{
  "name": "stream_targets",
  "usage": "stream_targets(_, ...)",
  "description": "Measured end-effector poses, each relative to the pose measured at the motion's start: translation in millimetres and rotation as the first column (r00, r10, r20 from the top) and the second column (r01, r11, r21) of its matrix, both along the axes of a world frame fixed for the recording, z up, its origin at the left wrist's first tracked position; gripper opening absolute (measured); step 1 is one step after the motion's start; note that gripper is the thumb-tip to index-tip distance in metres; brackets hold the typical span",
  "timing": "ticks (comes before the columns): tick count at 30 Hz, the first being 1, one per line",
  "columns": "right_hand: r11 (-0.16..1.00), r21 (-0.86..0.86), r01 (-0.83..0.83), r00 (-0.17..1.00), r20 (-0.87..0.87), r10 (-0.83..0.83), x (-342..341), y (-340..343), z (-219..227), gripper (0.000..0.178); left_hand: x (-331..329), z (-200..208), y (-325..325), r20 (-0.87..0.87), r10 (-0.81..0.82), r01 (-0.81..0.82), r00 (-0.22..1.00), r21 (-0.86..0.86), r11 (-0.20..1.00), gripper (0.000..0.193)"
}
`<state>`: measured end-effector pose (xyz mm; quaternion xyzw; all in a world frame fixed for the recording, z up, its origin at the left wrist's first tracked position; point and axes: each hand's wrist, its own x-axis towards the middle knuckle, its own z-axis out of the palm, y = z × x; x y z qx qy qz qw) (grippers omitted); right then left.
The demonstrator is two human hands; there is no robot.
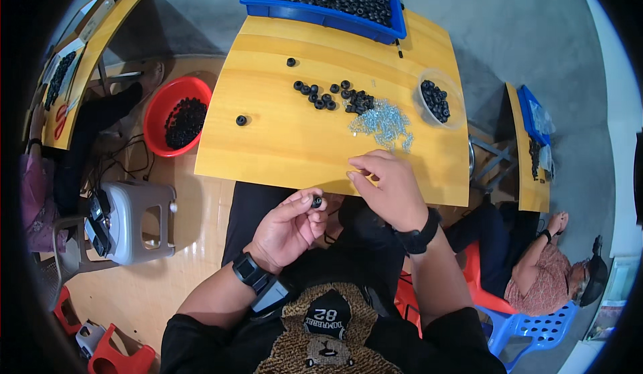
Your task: Assembling small black plastic components with silver springs at a workbench.
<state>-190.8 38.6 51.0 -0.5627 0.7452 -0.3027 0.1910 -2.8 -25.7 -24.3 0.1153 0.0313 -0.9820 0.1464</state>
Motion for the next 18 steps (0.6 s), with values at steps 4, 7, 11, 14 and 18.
stream_targets(4, 0.987, 0.113, -0.117, 0.991, -0.049, 0.123, -5.6, -16.7, 6.8, 0.02, 4.2, -2.1, -6.3, 0.006, 0.073, -0.073, 0.997, 0.05, 0.996, 0.018)
stream_targets(7, 0.989, 0.12, -0.086, 0.991, 0.109, 0.073, -9.1, -27.3, 18.5, 0.019, 8.1, -3.3, -12.3, -0.001, 0.116, -0.116, 0.993, 0.064, 0.991, 0.019)
stream_targets(11, 0.991, 0.019, 0.131, 0.975, 0.179, -0.132, -43.2, -40.0, 13.2, 0.017, 6.9, -2.7, -20.4, 0.01, 0.123, -0.123, 0.992, 0.024, 0.992, 0.02)
stream_targets(14, 0.982, 0.019, 0.187, 0.969, 0.161, -0.187, -52.7, -52.4, 3.2, 0.013, 6.2, -3.6, -24.7, 0.03, 0.133, -0.134, 0.991, 0.031, 0.99, 0.02)
stream_targets(18, 0.996, -0.008, 0.088, 0.949, -0.304, -0.087, -52.5, -64.5, -12.3, 0.006, 2.3, 2.1, -32.6, 0.006, 0.143, -0.143, 0.99, 0.028, 0.989, 0.021)
